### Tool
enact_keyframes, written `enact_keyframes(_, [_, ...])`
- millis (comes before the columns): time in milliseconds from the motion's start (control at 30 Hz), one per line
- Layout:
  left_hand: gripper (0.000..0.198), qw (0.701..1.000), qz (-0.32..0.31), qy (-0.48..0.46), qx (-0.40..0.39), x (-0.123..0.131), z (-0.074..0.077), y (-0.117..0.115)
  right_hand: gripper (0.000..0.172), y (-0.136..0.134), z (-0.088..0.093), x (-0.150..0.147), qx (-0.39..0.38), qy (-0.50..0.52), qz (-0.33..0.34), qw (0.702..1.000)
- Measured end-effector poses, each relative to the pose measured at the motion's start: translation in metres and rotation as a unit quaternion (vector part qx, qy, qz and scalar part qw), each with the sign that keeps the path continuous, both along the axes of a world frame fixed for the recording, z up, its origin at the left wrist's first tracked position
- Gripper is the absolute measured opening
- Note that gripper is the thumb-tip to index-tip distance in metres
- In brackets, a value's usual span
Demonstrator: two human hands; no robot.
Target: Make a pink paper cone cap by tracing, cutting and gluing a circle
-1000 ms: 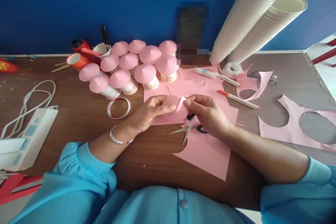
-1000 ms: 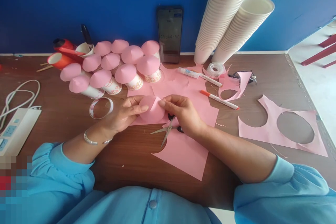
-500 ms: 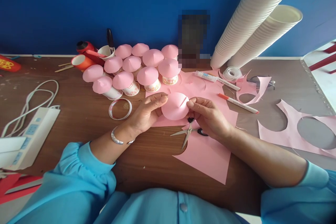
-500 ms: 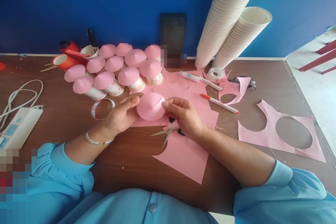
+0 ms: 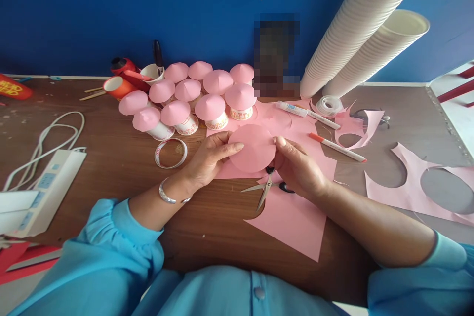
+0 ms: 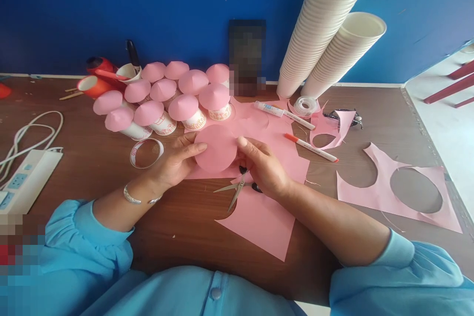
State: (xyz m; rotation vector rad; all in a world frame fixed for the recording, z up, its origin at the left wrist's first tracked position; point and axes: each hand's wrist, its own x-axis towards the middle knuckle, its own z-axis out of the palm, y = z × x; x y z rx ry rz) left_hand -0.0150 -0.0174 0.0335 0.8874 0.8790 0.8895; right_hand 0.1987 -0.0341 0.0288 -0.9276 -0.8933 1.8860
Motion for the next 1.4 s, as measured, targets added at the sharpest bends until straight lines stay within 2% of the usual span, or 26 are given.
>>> enact_keyframes(67, [0.03, 0.999, -0.007, 0.029, 0.013, -0.003, 0.0, 0.001, 0.049, 0.0, 0.0, 0.0, 0.008, -0.02, -0.009, 1.0])
enact_keyframes(167, [0.029, 0.998, -0.029, 0.056, 0.022, -0.005, 0.001, 0.001, 0.046, -0.001, 0.001, 0.001, -0.016, -0.056, 0.006, 0.998])
enact_keyframes(233, [0.03, 0.998, -0.028, 0.053, 0.024, -0.005, 0.001, 0.0, 0.041, -0.001, 0.0, 0.001, -0.024, -0.062, 0.013, 0.998])
enact_keyframes(433, [0.029, 0.998, -0.051, 0.012, 0.037, 0.001, 0.002, -0.005, 0.036, 0.0, -0.005, 0.003, 0.022, -0.076, -0.03, 0.996])
enact_keyframes(567, [0.026, 0.998, -0.053, -0.024, 0.006, 0.001, 0.002, -0.005, 0.036, -0.001, -0.004, 0.002, 0.029, -0.086, -0.026, 0.996])
enact_keyframes(767, [0.031, 0.992, -0.074, -0.087, -0.054, 0.0, 0.004, -0.003, 0.044, -0.003, 0.012, -0.002, 0.029, -0.155, -0.014, 0.987])
enact_keyframes(933, [0.025, 0.993, -0.063, -0.085, -0.047, 0.001, 0.003, -0.004, 0.05, -0.003, 0.014, -0.001, 0.075, -0.211, 0.002, 0.975])
enact_keyframes(1067, [0.027, 0.997, -0.049, -0.057, -0.019, 0.0, 0.002, -0.003, 0.041, -0.001, 0.006, 0.002, 0.145, -0.267, 0.005, 0.953])
enact_keyframes(1133, [0.026, 0.999, -0.033, -0.036, 0.009, -0.002, 0.004, -0.003, 0.027, 0.001, 0.003, 0.006, 0.22, -0.334, 0.007, 0.916])
enact_keyframes(1167, [0.026, 0.999, -0.025, -0.027, 0.024, -0.003, 0.005, -0.002, 0.02, 0.002, 0.002, 0.009, 0.277, -0.375, 0.011, 0.884])
enact_keyframes(1233, [0.026, 0.999, -0.016, -0.008, 0.05, -0.005, 0.007, -0.001, 0.012, 0.003, 0.001, 0.016, 0.42, -0.455, 0.038, 0.784])
enact_keyframes(1300, [0.027, 0.998, -0.008, 0.006, 0.065, -0.006, 0.009, 0.001, 0.02, 0.001, 0.001, 0.023, 0.55, -0.506, 0.091, 0.658])
enact_keyframes(1367, [0.027, 0.997, 0.003, 0.013, 0.073, -0.007, 0.01, 0.002, 0.027, -0.002, 0.001, 0.029, 0.627, -0.53, 0.137, 0.555])
enact_keyframes(1400, [0.026, 0.997, 0.008, 0.012, 0.076, -0.007, 0.01, 0.003, 0.028, -0.003, 0.001, 0.031, 0.646, -0.538, 0.149, 0.52])
